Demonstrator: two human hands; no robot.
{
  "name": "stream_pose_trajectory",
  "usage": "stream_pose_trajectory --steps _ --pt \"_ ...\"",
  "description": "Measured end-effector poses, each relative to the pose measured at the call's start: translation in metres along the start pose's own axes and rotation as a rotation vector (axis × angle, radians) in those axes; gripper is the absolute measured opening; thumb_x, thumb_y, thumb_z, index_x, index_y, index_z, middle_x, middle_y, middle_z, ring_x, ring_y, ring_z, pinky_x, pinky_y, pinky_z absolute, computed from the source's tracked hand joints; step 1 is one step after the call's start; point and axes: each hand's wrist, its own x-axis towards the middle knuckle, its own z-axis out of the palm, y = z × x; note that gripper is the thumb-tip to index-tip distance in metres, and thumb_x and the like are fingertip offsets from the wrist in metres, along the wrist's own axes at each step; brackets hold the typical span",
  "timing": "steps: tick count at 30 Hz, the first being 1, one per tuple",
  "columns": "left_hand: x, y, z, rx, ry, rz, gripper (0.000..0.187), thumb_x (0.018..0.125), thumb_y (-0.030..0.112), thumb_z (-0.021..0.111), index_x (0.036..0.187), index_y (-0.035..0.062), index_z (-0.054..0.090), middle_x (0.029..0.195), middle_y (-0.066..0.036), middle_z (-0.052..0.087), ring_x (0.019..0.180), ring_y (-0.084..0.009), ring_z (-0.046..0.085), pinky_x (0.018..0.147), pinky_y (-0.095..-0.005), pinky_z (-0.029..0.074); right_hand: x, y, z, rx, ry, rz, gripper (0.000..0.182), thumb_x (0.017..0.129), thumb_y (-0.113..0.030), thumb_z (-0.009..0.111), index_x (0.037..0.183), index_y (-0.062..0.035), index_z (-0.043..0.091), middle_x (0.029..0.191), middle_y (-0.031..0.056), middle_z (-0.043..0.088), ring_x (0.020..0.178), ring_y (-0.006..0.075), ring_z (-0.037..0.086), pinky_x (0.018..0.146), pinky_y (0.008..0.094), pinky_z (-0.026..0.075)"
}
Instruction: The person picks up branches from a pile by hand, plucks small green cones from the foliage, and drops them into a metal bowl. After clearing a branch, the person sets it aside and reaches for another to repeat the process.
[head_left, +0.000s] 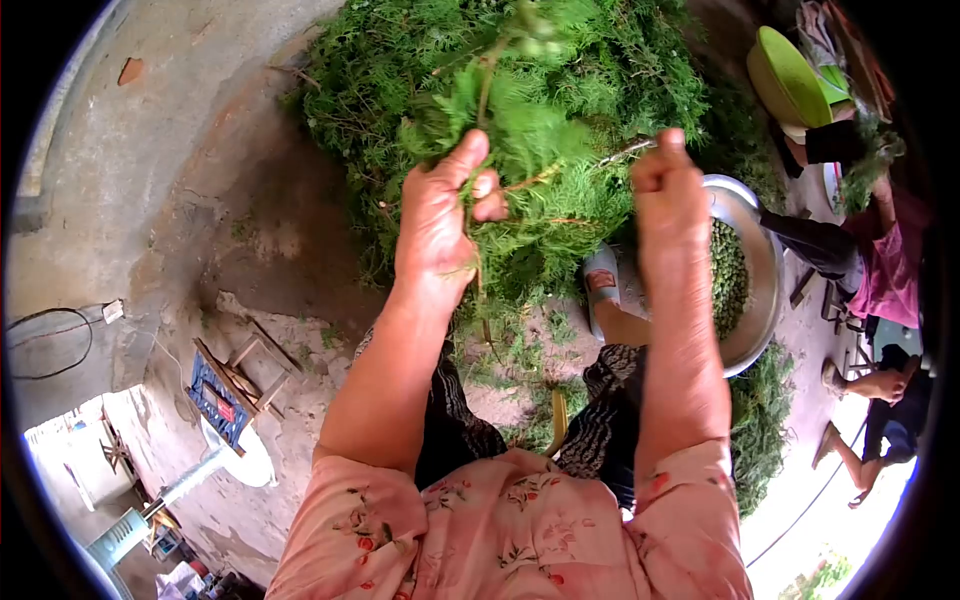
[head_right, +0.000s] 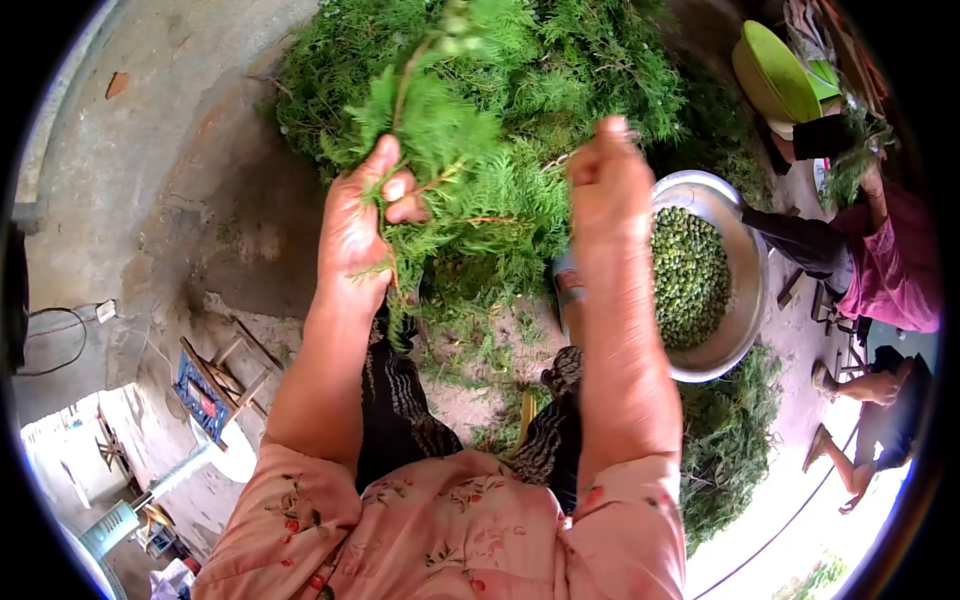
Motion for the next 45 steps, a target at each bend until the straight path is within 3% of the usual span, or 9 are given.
stream_pose_trajectory --steps 5,10,12,20,24,26,30,36,45 --pt "0.009 0.015 -0.005 -0.015 -0.092 -0.049 0.023 0.082 0.028 0.063 0.087 0.0079 0.051 0.061 0.004 0.044 0.052 -0.0060 0.041 0.050 -0.0190 0.035 0.057 -0.043 -0.089 -0.142 0.057 -0.236 0.010 0.082 -0.007 0.060 0.084 0.0024 0.055 0.069 0.0029 0.047 0.057 0.0101 0.042 0.046 0.0217 0.034" --pt "0.009 0.026 -0.012 -0.231 -0.080 -0.004 0.026 0.083 0.027 0.061 0.087 0.0034 0.050 0.063 0.003 0.042 0.052 -0.0069 0.035 0.045 -0.0176 0.030 0.068 -0.081 -0.210 -1.928 0.372 -0.618 0.025 0.072 -0.007 0.065 0.094 0.0051 0.061 0.092 0.0127 0.063 0.081 0.0171 0.061 0.063 0.0274 0.050" --pt "0.015 0.026 -0.020 -0.350 -0.126 -0.089 0.025 0.084 0.027 0.060 0.086 0.0037 0.050 0.064 0.003 0.042 0.054 -0.0070 0.035 0.044 -0.0177 0.030 0.120 -0.083 -0.297 -0.856 0.530 -0.461 0.036 0.072 -0.024 0.063 0.097 0.0031 0.063 0.089 0.0142 0.063 0.083 0.0229 0.061 0.074 0.0335 0.050" --pt "0.020 0.026 -0.029 -0.452 -0.261 -0.135 0.025 0.086 0.029 0.058 0.088 0.0047 0.051 0.064 0.003 0.042 0.054 -0.0082 0.035 0.046 -0.0215 0.033 0.092 -0.091 -0.302 -1.429 1.268 -0.167 0.050 0.072 -0.037 0.058 0.100 0.0043 0.061 0.097 0.0196 0.061 0.089 0.0337 0.059 0.079 0.0414 0.047" --pt "0.019 0.022 -0.020 -0.392 -0.225 -0.117 0.025 0.086 0.028 0.058 0.089 0.0044 0.050 0.065 0.003 0.042 0.054 -0.0084 0.035 0.046 -0.0208 0.033 0.107 -0.089 -0.277 -1.429 0.714 -0.472 0.033 0.081 -0.021 0.055 0.102 0.0041 0.058 0.092 0.0117 0.061 0.083 0.0236 0.060 0.069 0.0334 0.049" --pt "0.023 0.014 -0.018 -0.389 -0.253 -0.137 0.025 0.086 0.028 0.058 0.089 0.0042 0.050 0.065 0.003 0.042 0.054 -0.0085 0.036 0.045 -0.0203 0.034 0.083 -0.072 -0.193 -0.490 0.220 -0.488 0.030 0.087 -0.019 0.053 0.107 0.0029 0.055 0.092 0.0098 0.060 0.080 0.0190 0.060 0.064 0.0291 0.049" --pt "0.019 0.001 -0.008 -0.366 -0.201 -0.171 0.025 0.086 0.027 0.057 0.089 0.0029 0.050 0.064 0.001 0.044 0.054 -0.0085 0.037 0.043 -0.0202 0.033 0.001 -0.031 -0.052 -0.391 -0.343 -0.168 0.065 0.088 -0.054 0.039 0.117 0.0035 0.047 0.101 0.0172 0.056 0.074 0.0181 0.060 0.057 0.0259 0.048" --pt "0.011 -0.008 0.006 -0.191 -0.185 -0.107 0.025 0.086 0.028 0.057 0.087 0.0033 0.050 0.062 0.001 0.044 0.051 -0.0080 0.036 0.047 -0.0194 0.031 -0.056 -0.013 0.008 -0.529 -0.305 0.079 0.082 0.076 -0.074 0.034 0.117 -0.0047 0.047 0.057 -0.0003 0.038 0.045 0.0113 0.033 0.047 0.0243 0.036" --pt "0.008 -0.003 0.014 -0.090 -0.104 -0.113 0.019 0.087 0.025 0.056 0.084 0.0081 0.048 0.060 0.001 0.043 0.048 -0.0085 0.036 0.047 -0.0200 0.030 -0.049 -0.006 0.004 -0.455 -0.403 0.212 0.050 0.075 -0.049 0.064 0.099 -0.0051 0.060 0.089 0.0005 0.058 0.056 0.0068 0.047 0.040 0.0178 0.033"
